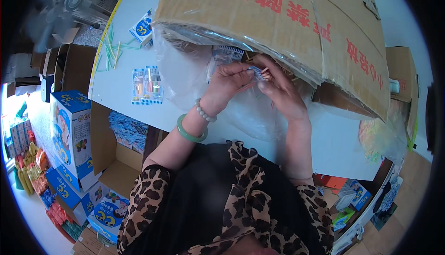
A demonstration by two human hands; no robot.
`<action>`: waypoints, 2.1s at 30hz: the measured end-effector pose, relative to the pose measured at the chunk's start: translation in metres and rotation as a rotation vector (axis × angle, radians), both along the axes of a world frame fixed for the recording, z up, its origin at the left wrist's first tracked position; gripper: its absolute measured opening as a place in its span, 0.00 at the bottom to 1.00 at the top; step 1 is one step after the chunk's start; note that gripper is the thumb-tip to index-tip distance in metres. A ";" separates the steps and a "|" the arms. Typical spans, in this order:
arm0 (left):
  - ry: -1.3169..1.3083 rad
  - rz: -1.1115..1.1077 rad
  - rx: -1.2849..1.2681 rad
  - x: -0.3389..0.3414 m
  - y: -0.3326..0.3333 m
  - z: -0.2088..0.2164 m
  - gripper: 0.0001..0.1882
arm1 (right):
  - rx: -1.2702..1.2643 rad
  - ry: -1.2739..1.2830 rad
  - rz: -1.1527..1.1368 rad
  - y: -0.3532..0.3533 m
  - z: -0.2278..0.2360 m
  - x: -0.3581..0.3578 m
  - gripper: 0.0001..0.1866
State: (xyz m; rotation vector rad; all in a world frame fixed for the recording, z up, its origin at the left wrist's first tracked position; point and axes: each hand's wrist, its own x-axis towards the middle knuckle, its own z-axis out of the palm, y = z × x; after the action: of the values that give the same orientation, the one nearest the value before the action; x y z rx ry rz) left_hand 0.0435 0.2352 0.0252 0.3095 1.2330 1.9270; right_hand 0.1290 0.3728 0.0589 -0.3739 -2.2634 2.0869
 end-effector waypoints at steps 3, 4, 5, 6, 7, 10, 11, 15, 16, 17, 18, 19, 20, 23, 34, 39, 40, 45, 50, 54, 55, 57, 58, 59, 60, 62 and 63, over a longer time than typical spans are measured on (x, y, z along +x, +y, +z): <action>0.070 -0.033 -0.008 -0.003 -0.003 0.003 0.11 | -0.294 0.168 -0.090 0.007 -0.011 0.011 0.20; 0.072 -0.036 -0.007 -0.002 -0.004 0.002 0.11 | -0.047 0.038 -0.091 0.009 -0.010 0.013 0.19; 0.072 -0.044 -0.013 -0.001 -0.007 0.001 0.11 | 0.199 -0.094 -0.091 0.009 -0.010 0.016 0.19; 0.073 -0.054 -0.017 0.000 -0.008 -0.001 0.11 | 0.201 -0.091 -0.097 0.007 -0.010 0.017 0.19; 0.077 -0.059 -0.015 0.000 -0.012 -0.001 0.11 | 0.310 -0.078 -0.123 0.002 -0.009 0.017 0.17; 0.012 -0.130 0.025 0.004 -0.025 0.000 0.13 | 0.369 -0.047 -0.172 -0.004 -0.019 0.019 0.13; 0.001 -0.102 -0.010 0.008 -0.027 0.000 0.14 | 0.317 -0.033 -0.192 -0.006 -0.023 0.020 0.11; 0.073 -0.062 -0.030 0.017 -0.033 -0.001 0.14 | 0.144 0.017 -0.158 -0.021 -0.025 0.028 0.12; 0.075 -0.063 -0.030 0.019 -0.035 0.001 0.14 | 0.122 -0.029 -0.185 -0.026 -0.026 0.029 0.09; 0.023 -0.091 -0.056 0.020 -0.038 0.003 0.13 | 0.101 -0.075 -0.213 -0.031 -0.026 0.030 0.07; -0.025 -0.111 -0.083 0.021 -0.041 0.005 0.11 | 0.100 -0.070 -0.205 -0.036 -0.024 0.029 0.07; -0.022 -0.103 -0.084 0.024 -0.044 0.007 0.11 | 0.067 -0.035 -0.199 -0.042 -0.021 0.031 0.07; 0.219 -0.066 -0.076 0.028 -0.046 0.008 0.10 | 0.034 0.000 -0.192 -0.047 -0.019 0.032 0.07; 0.368 -0.053 -0.066 0.042 -0.053 0.009 0.09 | 0.020 -0.095 -0.030 -0.052 -0.038 0.048 0.09; 0.325 0.131 -0.259 0.023 -0.131 0.044 0.04 | 0.879 0.102 0.114 -0.037 -0.024 0.023 0.09; 0.275 0.350 -0.288 -0.020 -0.166 0.028 0.04 | 1.317 -0.077 0.266 -0.035 -0.029 0.005 0.06; 0.300 0.450 -0.406 -0.029 -0.167 0.021 0.05 | 1.318 -0.081 0.265 -0.034 -0.031 0.007 0.06; 0.573 0.587 -0.471 -0.066 -0.171 -0.016 0.11 | 0.888 -0.298 -0.193 -0.003 -0.039 0.016 0.09; 1.514 0.809 -1.090 -0.066 -0.153 -0.020 0.17 | 1.130 -0.660 -0.353 0.030 -0.027 -0.011 0.19; 1.718 0.822 -0.815 -0.018 -0.128 0.003 0.10 | 1.218 -0.738 -0.250 0.036 -0.033 -0.018 0.25; 1.763 0.712 -0.687 -0.002 -0.119 0.005 0.08 | 1.218 -0.735 -0.243 0.035 -0.034 -0.019 0.25; 1.690 0.405 -0.435 0.025 -0.094 0.006 0.10 | 1.152 -0.740 -0.293 0.037 -0.033 -0.021 0.24; 1.634 0.257 -0.325 0.032 -0.077 0.002 0.10 | 1.155 -0.739 -0.290 0.039 -0.036 -0.020 0.24; 1.571 0.111 -0.213 0.036 -0.058 -0.001 0.10 | 1.147 -0.702 -0.293 0.042 -0.038 -0.017 0.22; 1.585 0.022 -0.263 0.041 -0.039 -0.003 0.10 | 1.140 -0.670 -0.303 0.046 -0.039 -0.013 0.20; 1.594 -0.062 -0.322 0.044 -0.014 -0.010 0.11 | 1.069 -0.623 -0.338 0.048 -0.036 -0.008 0.17; 1.653 -0.104 -0.388 0.043 -0.004 -0.016 0.12 | 0.993 -0.578 -0.376 0.048 -0.035 -0.006 0.15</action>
State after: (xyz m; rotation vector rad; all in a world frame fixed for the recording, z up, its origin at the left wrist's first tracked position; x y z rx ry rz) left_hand 0.0869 0.2315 0.0090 1.8990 2.3860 1.0007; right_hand 0.1229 0.4207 0.0240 -1.2668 -2.8350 0.5580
